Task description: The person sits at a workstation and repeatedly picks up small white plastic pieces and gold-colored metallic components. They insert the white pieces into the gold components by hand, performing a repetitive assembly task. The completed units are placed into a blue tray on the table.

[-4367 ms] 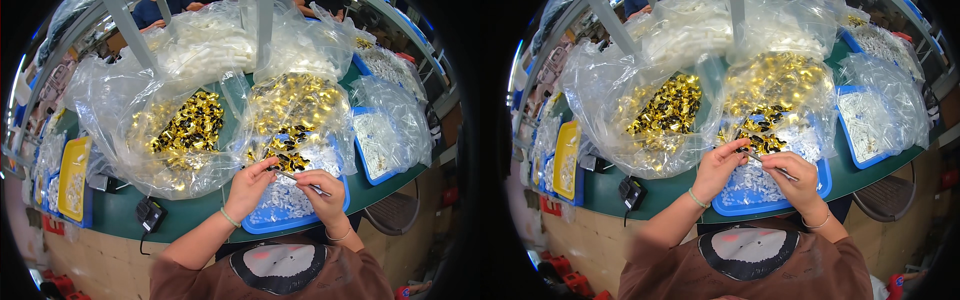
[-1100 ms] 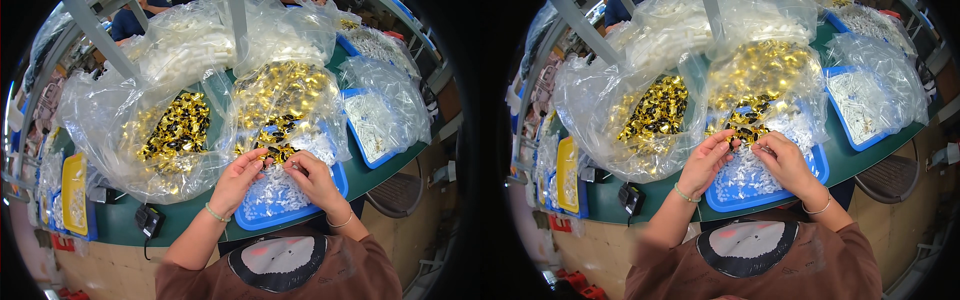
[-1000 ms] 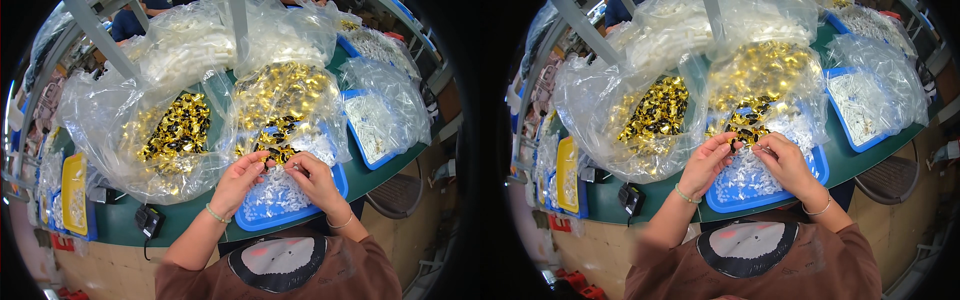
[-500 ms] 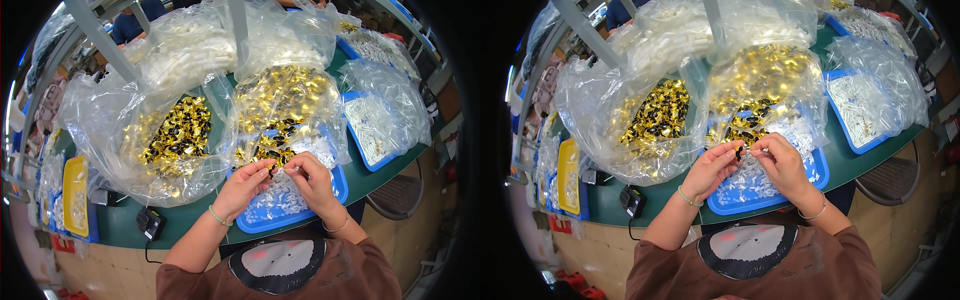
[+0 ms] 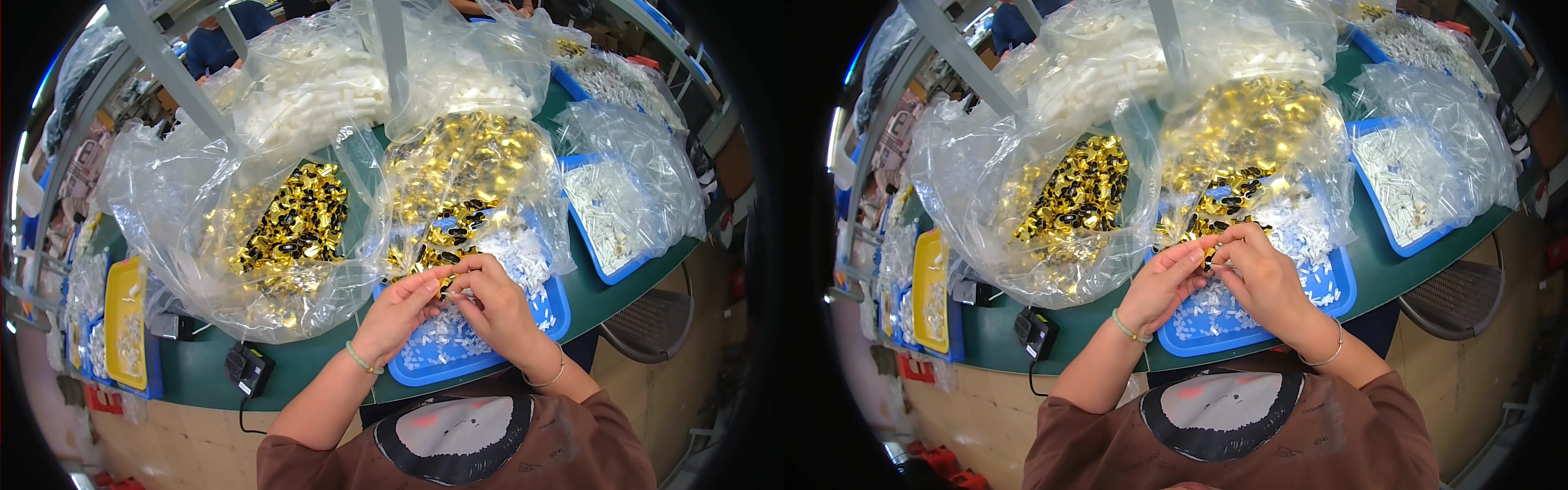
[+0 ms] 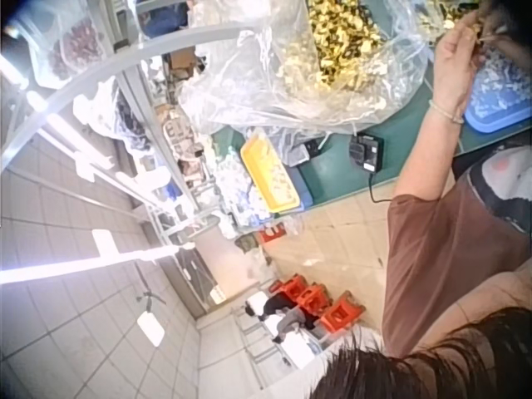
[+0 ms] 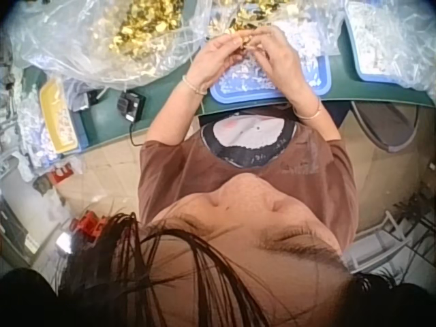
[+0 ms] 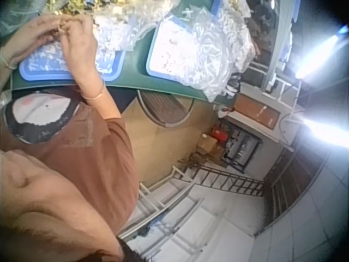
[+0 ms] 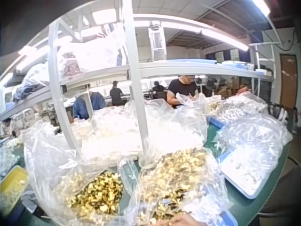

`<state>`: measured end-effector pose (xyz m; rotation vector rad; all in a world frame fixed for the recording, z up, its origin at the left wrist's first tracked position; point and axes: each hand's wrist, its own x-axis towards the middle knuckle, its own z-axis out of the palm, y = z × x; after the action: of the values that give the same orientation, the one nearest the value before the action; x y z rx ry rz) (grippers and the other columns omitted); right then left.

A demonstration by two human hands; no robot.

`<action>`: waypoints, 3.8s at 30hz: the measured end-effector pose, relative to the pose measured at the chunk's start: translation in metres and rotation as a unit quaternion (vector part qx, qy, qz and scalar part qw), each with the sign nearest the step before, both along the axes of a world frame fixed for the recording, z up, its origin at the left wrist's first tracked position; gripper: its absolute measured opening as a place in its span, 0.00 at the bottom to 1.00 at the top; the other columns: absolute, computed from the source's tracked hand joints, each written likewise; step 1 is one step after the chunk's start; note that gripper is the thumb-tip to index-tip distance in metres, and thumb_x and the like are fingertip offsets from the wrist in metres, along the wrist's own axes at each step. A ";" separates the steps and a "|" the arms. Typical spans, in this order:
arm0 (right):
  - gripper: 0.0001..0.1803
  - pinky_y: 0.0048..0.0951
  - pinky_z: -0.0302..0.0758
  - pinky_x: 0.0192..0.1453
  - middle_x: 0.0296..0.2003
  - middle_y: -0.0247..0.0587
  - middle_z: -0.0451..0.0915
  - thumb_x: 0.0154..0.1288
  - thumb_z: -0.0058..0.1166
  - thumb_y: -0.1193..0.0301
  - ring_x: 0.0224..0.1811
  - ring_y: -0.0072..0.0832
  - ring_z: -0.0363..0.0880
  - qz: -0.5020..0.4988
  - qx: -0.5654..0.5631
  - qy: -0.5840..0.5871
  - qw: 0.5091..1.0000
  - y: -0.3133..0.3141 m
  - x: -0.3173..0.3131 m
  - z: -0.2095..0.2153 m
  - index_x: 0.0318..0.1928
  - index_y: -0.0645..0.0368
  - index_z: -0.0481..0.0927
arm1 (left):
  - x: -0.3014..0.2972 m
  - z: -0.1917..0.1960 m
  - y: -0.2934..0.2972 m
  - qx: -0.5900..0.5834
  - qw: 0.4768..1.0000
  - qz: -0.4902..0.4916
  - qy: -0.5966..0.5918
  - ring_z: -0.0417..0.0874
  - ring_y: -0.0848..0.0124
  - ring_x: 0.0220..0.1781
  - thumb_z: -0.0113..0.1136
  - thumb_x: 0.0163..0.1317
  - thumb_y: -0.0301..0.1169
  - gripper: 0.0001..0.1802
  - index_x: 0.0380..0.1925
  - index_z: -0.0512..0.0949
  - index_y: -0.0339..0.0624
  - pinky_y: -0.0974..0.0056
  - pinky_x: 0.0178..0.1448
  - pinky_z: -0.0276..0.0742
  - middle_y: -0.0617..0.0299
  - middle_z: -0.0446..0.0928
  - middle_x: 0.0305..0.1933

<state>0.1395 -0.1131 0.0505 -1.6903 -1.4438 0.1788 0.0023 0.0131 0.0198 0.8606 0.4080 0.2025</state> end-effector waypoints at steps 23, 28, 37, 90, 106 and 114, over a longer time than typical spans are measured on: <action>0.10 0.32 0.76 0.34 0.42 0.44 0.77 0.54 0.61 0.80 0.33 0.39 0.80 0.010 0.012 0.040 0.999 0.003 0.000 -0.004 0.35 0.60 0.74 | -0.002 -0.004 0.002 -0.026 1.000 -0.008 0.013 0.75 0.82 0.42 0.51 0.74 0.35 0.20 0.60 0.73 0.37 0.74 0.49 0.74 0.68 0.77 0.44; 0.10 0.32 0.77 0.32 0.41 0.43 0.78 0.55 0.62 0.79 0.31 0.39 0.81 -0.007 0.017 0.017 1.000 0.004 -0.002 -0.007 0.35 0.59 0.74 | -0.001 -0.002 0.001 -0.021 1.000 -0.009 0.015 0.76 0.81 0.43 0.50 0.74 0.35 0.20 0.61 0.73 0.36 0.74 0.50 0.74 0.67 0.78 0.46; 0.11 0.33 0.77 0.32 0.41 0.42 0.77 0.52 0.63 0.79 0.32 0.39 0.81 -0.005 0.019 0.001 1.000 0.005 -0.002 -0.007 0.35 0.58 0.74 | -0.001 -0.002 0.002 -0.024 1.000 -0.013 0.013 0.76 0.81 0.43 0.50 0.74 0.35 0.20 0.61 0.73 0.37 0.74 0.50 0.74 0.67 0.78 0.46; 0.15 0.28 0.78 0.35 0.34 0.39 0.77 0.50 0.67 0.81 0.33 0.30 0.80 0.089 0.009 0.029 0.996 -0.006 0.016 -0.010 0.41 0.58 0.83 | -0.005 0.002 -0.004 0.201 0.979 -0.031 0.006 0.78 0.80 0.42 0.53 0.69 0.25 0.16 0.55 0.77 0.34 0.73 0.50 0.75 0.65 0.81 0.44; 0.16 0.28 0.77 0.35 0.34 0.37 0.76 0.49 0.67 0.82 0.33 0.29 0.80 0.099 0.025 0.039 0.994 -0.008 0.014 -0.010 0.40 0.56 0.83 | -0.006 0.005 -0.002 0.196 0.980 -0.048 -0.002 0.79 0.78 0.46 0.53 0.68 0.24 0.16 0.55 0.77 0.33 0.72 0.53 0.75 0.63 0.81 0.46; 0.16 0.27 0.77 0.34 0.34 0.37 0.76 0.49 0.68 0.81 0.32 0.29 0.80 0.071 0.000 0.058 0.996 -0.007 0.013 -0.009 0.40 0.56 0.83 | -0.003 -0.001 -0.010 0.218 0.976 -0.003 -0.009 0.79 0.78 0.49 0.51 0.68 0.23 0.16 0.55 0.76 0.33 0.71 0.55 0.75 0.62 0.80 0.49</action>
<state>0.1524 -0.1199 0.0415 -1.5526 -1.4765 0.3493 -0.0010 0.0031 0.0184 1.2907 0.3479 0.3011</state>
